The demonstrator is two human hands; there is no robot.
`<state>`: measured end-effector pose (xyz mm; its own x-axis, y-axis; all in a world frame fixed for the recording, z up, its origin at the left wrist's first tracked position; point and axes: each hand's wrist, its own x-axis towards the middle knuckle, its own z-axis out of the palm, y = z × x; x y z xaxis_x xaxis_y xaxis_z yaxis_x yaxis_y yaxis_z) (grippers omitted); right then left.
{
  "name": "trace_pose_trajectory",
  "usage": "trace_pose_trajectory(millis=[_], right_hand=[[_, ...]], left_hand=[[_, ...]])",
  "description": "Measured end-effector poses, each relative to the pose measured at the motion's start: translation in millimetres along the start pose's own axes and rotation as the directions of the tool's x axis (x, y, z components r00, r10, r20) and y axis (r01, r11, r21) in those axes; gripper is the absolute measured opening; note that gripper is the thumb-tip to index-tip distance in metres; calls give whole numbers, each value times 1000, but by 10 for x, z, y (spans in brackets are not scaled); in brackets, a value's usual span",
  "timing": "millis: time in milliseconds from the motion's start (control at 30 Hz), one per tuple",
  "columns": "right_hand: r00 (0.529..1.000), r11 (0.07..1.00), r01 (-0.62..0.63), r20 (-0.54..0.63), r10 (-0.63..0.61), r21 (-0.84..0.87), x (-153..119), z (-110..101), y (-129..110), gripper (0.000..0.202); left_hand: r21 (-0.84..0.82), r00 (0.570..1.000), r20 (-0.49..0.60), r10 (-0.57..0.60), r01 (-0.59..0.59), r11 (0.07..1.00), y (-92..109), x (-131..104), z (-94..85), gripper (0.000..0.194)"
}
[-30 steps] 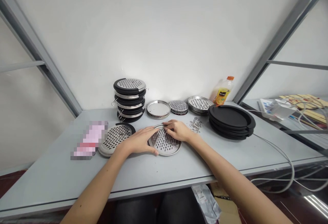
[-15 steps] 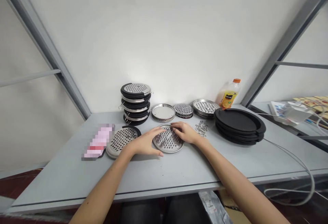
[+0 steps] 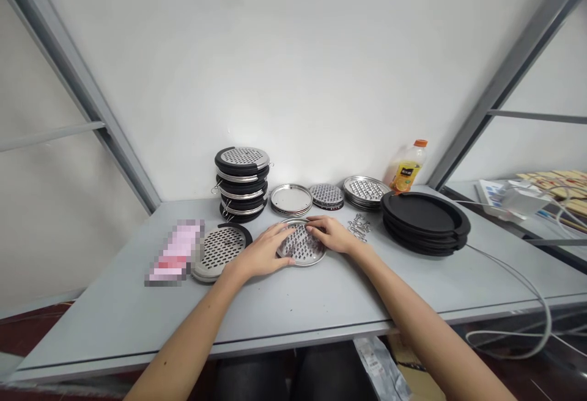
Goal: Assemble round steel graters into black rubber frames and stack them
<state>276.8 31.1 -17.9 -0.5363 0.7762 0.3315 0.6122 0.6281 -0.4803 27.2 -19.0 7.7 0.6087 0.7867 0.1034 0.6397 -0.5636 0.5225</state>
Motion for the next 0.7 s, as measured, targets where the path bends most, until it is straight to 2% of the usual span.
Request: trace_pose_trajectory(millis=[133, 367, 567, 700], right_hand=[[1000, 1000, -12, -20, 12, -8, -3, 17, 19, 36], [999, 997, -38, -20, 40, 67, 3, 33, 20, 37], [995, 995, -89, -35, 91, 51, 17, 70, 11, 44], [994, 997, -70, -76, 73, 41, 2, 49, -6, 46]], left_hand=[[38, 999, 52, 6, -8, 999, 12, -31, -1, 84], [66, 999, 36, -11, 8, 998, 20, -24, 13, 78], [71, 998, 56, -29, 25, 997, -16, -17, 61, 88], [71, 998, 57, -21, 17, 997, -26, -23, 72, 85]])
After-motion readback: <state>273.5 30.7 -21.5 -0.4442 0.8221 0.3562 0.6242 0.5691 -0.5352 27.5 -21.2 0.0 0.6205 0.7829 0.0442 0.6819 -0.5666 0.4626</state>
